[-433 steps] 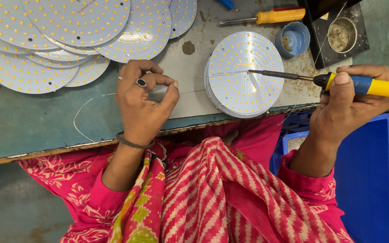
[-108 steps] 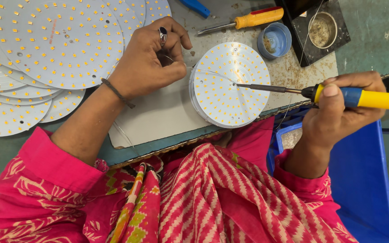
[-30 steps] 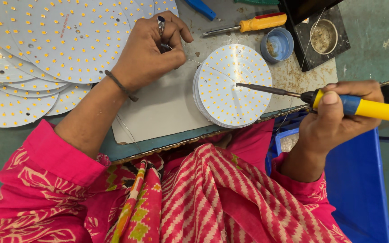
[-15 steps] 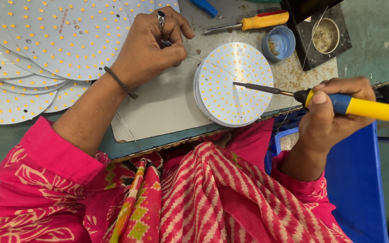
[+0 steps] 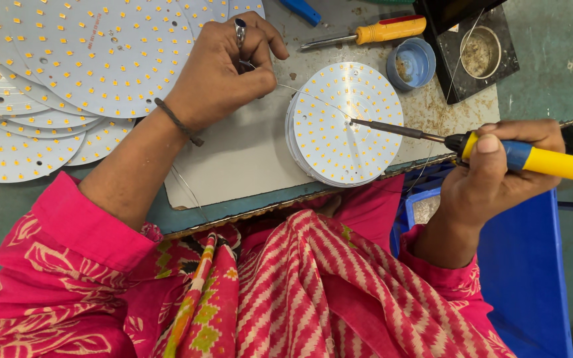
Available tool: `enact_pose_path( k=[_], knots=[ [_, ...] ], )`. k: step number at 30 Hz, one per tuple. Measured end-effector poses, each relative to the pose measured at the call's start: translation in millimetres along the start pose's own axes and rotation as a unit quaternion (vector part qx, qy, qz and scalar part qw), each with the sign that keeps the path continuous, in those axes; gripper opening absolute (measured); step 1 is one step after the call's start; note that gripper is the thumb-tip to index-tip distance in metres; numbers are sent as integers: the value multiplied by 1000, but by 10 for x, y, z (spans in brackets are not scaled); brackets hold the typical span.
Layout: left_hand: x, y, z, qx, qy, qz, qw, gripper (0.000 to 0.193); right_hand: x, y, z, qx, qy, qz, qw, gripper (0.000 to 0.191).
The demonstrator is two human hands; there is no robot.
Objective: The person solders a wire lead onto round LED light boards one at a time at a workbench, holding each board steady with one hand while applying a soldering iron with the other, then stacks the finished board with the others and pulls the next board from the pile.
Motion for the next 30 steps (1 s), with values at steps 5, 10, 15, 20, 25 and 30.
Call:
enact_pose_path(
  k=[5,10,15,20,25,30],
  knots=[
    [3,0,7,5,4,-2,1000,18,22,11,-2,-3,-4,-10,1000,32],
    [6,4,7,1,3,-3,1000,18,97,15,-45,21,2,-16,1000,32],
    [9,10,-3,8,9,-2,1000,17,93,12,-77,34,1,-26,999,31],
    [14,5,-9,2,-2,2,1000,16,61,-12,-58,-3,-2,-35,999,32],
    [14,7,-5,0,-19,4,1000,16,-49,51,-49,-28,7,12,1000,30],
    [-14,-9,14,0,3,0,1000,12,-66,58,-45,-1,-17,27,999,27]
  ],
)
Point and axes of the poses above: each hand's wrist, its own y-axis towards the middle knuckle, its own x-axis out of the palm, z = x × y, the point moved 3 cm from there along y, towards the middle knuckle, and after that the axes turned 15 degrees about y, right-handed, at the moved point
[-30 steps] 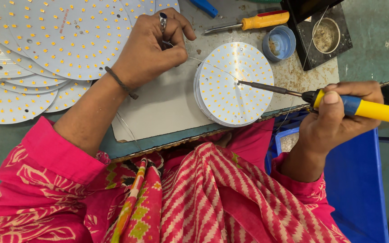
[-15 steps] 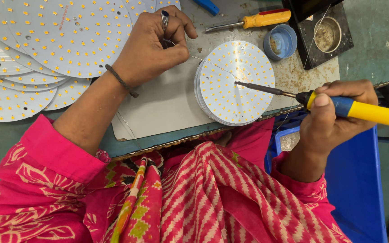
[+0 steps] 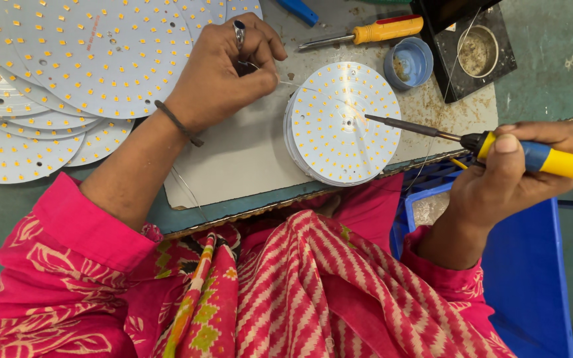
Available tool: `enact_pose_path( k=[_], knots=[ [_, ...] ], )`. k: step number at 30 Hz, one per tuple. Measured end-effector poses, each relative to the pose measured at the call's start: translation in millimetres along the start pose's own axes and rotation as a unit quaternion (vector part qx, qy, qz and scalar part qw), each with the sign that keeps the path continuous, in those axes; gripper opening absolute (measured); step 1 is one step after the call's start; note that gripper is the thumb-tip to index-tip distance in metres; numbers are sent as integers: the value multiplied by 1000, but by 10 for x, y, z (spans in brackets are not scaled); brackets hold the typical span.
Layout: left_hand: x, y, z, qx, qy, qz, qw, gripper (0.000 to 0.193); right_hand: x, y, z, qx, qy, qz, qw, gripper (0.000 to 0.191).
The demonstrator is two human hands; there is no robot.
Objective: The person solders a wire lead onto round LED light boards one at a time at a workbench, holding each board steady with one hand while applying a soldering iron with the other, then stacks the finished board with the others and pulls the next board from the pile.
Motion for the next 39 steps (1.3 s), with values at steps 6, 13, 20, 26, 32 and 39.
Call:
enact_pose_path(
  k=[6,13,20,26,32,39],
  knots=[
    [0,-19,45,3,39,-20,999,9,35,-13,3,16,14,-1,1000,28],
    [16,-9,76,-7,63,-32,997,7,59,-59,28,13,17,3,1000,32],
    [7,-5,81,-2,71,-34,997,8,115,-74,2,17,11,-9,1000,31],
    [9,4,81,0,74,-29,997,8,118,-73,-1,18,12,-17,1000,33],
    [9,11,85,2,77,-30,997,8,106,-67,-2,16,5,-25,1000,34],
    [13,12,81,2,80,-29,996,9,113,-82,-7,19,13,-31,999,32]
  ],
)
Point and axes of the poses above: each hand's wrist, its own y-axis towards the middle knuckle, its own x-axis out of the palm, z = x × y, the point moved 3 cm from there along y, towards the middle knuckle, and after that the axes turned 15 degrees about y, right-handed, at the moved point
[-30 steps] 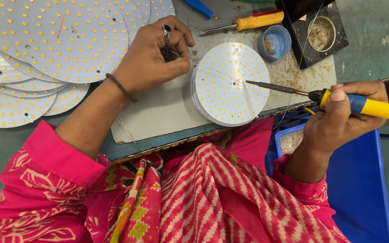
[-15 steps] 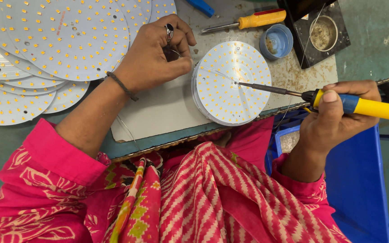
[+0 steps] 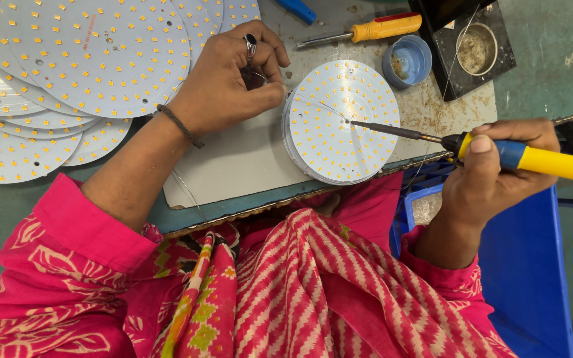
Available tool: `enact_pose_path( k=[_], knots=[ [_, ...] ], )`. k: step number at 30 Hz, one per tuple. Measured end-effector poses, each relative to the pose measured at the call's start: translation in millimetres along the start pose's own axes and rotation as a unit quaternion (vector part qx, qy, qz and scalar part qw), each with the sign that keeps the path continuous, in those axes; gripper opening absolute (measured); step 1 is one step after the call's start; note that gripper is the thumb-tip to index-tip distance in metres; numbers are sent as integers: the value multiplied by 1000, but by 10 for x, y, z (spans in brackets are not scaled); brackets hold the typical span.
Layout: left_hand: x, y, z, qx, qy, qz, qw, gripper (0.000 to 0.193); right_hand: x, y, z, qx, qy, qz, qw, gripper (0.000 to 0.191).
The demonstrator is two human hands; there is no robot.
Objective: The person solders a wire lead onto round LED light boards one at a time at a workbench, holding each board steady with one hand while applying a soldering iron with the other, then stacks the finished board with the others and pulls the next board from the pile.
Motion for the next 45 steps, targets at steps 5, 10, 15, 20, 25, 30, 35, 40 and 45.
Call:
enact_pose_path(
  k=[5,10,15,20,25,30,35,40,45],
  knots=[
    [-1,-9,-24,6,-30,0,1000,8,9,1,-14,-7,-10,4,1000,31],
    [-38,-28,-80,8,-68,22,997,11,-27,25,-19,-24,-21,35,999,31],
    [-24,-19,-117,2,-74,20,997,14,-52,-14,30,-17,1,18,1000,32],
    [-16,-17,-124,2,-71,22,997,16,-45,-24,53,-4,-5,4,1000,32],
    [-11,-1,-126,9,-62,21,998,16,24,8,9,7,-8,6,1000,34],
    [-15,-2,-124,6,-68,19,997,15,36,26,-1,11,-1,0,1000,33],
    [-10,-8,-129,0,-71,18,997,14,-55,-10,50,-4,2,0,1000,34],
    [0,-5,-131,11,-66,23,997,14,-118,-16,69,-15,1,2,1000,34],
    [11,7,-135,0,-71,18,997,14,-81,-15,66,-2,-6,2,1000,33]
  ],
)
Point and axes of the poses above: each hand's wrist, its own y-axis towards the middle knuckle, its own x-axis out of the palm, z = x × y, the point moved 3 cm from there along y, towards the middle knuckle, and after that the axes turned 15 degrees about y, right-handed, at the moved point
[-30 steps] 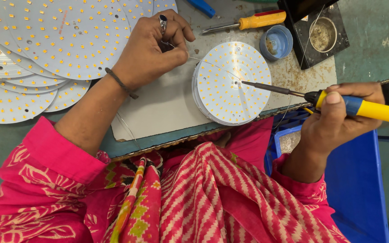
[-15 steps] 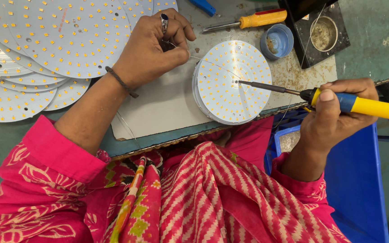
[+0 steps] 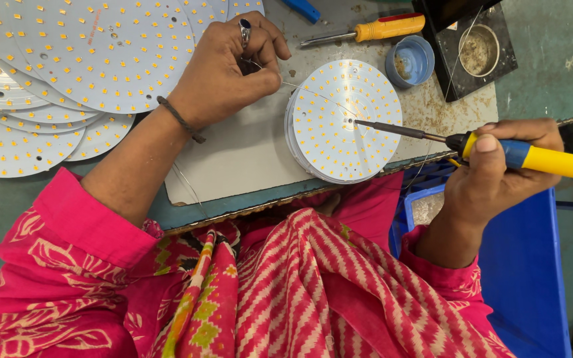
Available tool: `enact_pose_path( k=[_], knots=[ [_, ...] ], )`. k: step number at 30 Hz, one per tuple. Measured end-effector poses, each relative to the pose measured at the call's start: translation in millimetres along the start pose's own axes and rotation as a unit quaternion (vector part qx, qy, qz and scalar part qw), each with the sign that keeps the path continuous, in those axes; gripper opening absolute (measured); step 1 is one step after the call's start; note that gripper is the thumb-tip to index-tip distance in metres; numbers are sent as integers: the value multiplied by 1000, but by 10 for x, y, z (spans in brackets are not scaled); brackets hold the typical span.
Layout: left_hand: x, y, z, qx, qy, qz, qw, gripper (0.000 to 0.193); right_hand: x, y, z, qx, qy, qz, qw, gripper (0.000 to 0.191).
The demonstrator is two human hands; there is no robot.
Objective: The person solders a wire lead onto round LED light boards one at a time at a workbench, holding each board steady with one hand while applying a soldering iron with the other, then stacks the finished board with the others and pulls the next board from the pile.
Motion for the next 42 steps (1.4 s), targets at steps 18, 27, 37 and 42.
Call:
enact_pose_path(
  k=[18,27,37,42],
  knots=[
    [8,-10,43,-70,-4,5,998,16,70,32,-23,-22,25,51,998,24],
    [190,-48,96,-133,-36,-91,986,21,65,-94,111,18,39,90,995,11],
    [307,-101,-52,-86,-83,-79,990,19,-5,-209,98,98,71,90,989,19],
    [345,-102,-13,-80,-37,-80,993,19,-136,-220,88,74,128,52,988,25]
  ],
)
Point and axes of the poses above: each hand's wrist, its own y-axis towards the middle knuckle, its own x-axis out of the palm, z = x × y, the point moved 3 cm from there along y, towards the middle knuckle, and after that the axes turned 15 degrees about y, right-handed, at the moved point
